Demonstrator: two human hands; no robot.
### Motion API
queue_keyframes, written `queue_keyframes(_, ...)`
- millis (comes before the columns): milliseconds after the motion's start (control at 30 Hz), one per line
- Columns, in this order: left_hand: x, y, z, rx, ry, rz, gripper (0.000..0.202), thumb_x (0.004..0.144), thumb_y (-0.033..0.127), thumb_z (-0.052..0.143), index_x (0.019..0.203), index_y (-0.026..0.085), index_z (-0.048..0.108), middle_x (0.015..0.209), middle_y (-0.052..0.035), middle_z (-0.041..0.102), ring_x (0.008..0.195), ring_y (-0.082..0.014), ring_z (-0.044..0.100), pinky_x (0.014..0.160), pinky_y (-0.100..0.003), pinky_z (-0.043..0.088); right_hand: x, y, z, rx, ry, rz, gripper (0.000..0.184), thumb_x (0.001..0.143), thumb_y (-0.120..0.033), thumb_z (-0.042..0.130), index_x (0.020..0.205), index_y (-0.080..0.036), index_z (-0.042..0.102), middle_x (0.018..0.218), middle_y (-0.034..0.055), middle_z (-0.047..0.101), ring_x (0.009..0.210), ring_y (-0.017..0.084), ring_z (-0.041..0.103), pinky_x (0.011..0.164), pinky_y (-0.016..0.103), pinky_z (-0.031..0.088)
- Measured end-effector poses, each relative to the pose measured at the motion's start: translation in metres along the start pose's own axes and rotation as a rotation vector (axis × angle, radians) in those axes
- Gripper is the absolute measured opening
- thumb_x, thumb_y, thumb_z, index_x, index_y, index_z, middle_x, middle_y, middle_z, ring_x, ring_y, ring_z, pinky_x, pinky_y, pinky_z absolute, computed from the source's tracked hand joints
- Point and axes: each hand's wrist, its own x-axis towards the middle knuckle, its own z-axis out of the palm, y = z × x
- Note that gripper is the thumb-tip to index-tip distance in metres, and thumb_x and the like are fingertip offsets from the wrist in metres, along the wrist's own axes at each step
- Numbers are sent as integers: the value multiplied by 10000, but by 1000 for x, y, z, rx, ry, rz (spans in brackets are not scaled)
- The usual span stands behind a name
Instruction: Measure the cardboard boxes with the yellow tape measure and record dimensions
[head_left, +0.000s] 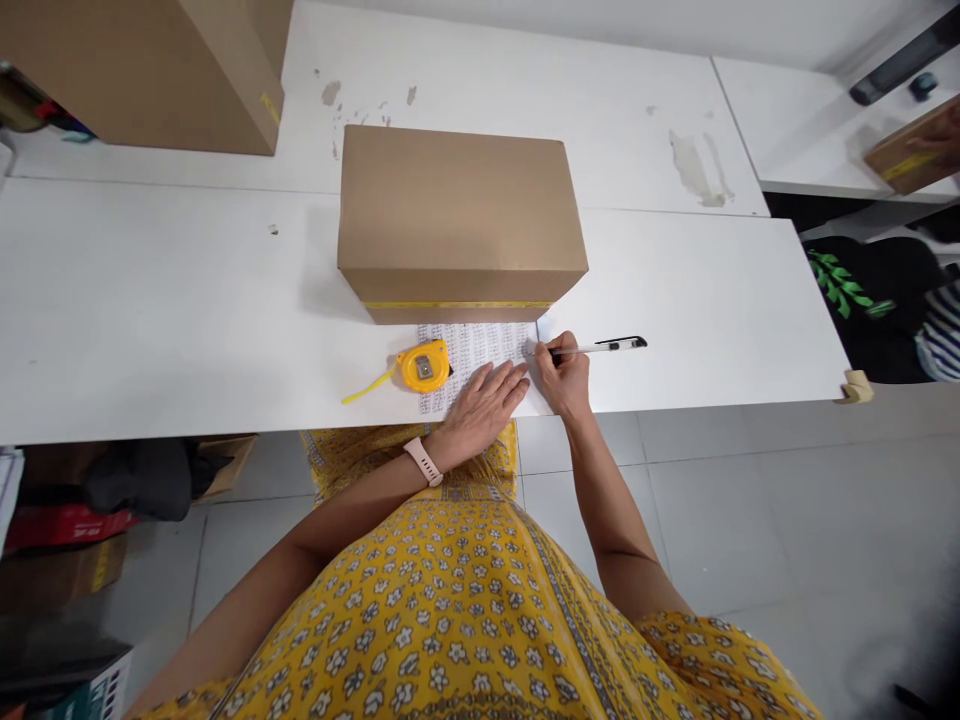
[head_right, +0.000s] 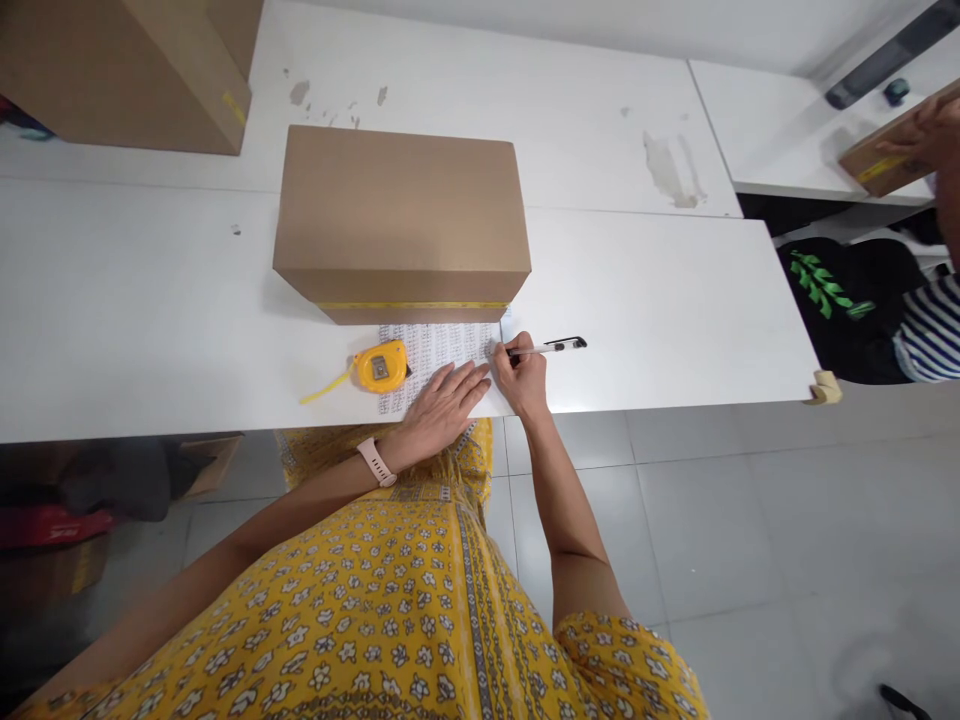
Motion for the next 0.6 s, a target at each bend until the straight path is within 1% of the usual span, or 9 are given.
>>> queue_keyframes(200,0,0,-1,-2,-7,0,578,1003,175,497,1574,106,437,1689,-139,378,1572,-303,320,1302,-516,250,0,0,1,-14,-2,-6,266,883,-388,616,734,-255,440,538,-79,465,518,104,404,560,280,350)
queue_keyframes(500,0,0,-2,10,-4,3,560,1010,171,486,1563,91,450,1683,-144,387,1564,-311,333,1296,-515,265,0,2,1,4,8,10,267,880,-379,638,735,-248,456,560,-78,466,533,104,408,569,278,348)
queue_keyframes(567,-1,0,-1,5,-4,-1,569,1008,174,490,1571,101,445,1688,-140,380,1571,-306,322,1300,-516,256,-1,3,3,16,24,4,271,894,-382,632,741,-248,455,578,-74,466,551,108,415,579,277,358)
queue_keyframes(600,-1,0,0,4,-4,-2,573,1009,176,491,1575,106,439,1692,-135,373,1573,-303,317,1301,-515,252,-1,4,3,24,54,-3,276,907,-392,624,746,-248,452,591,-71,467,563,112,422,585,276,364)
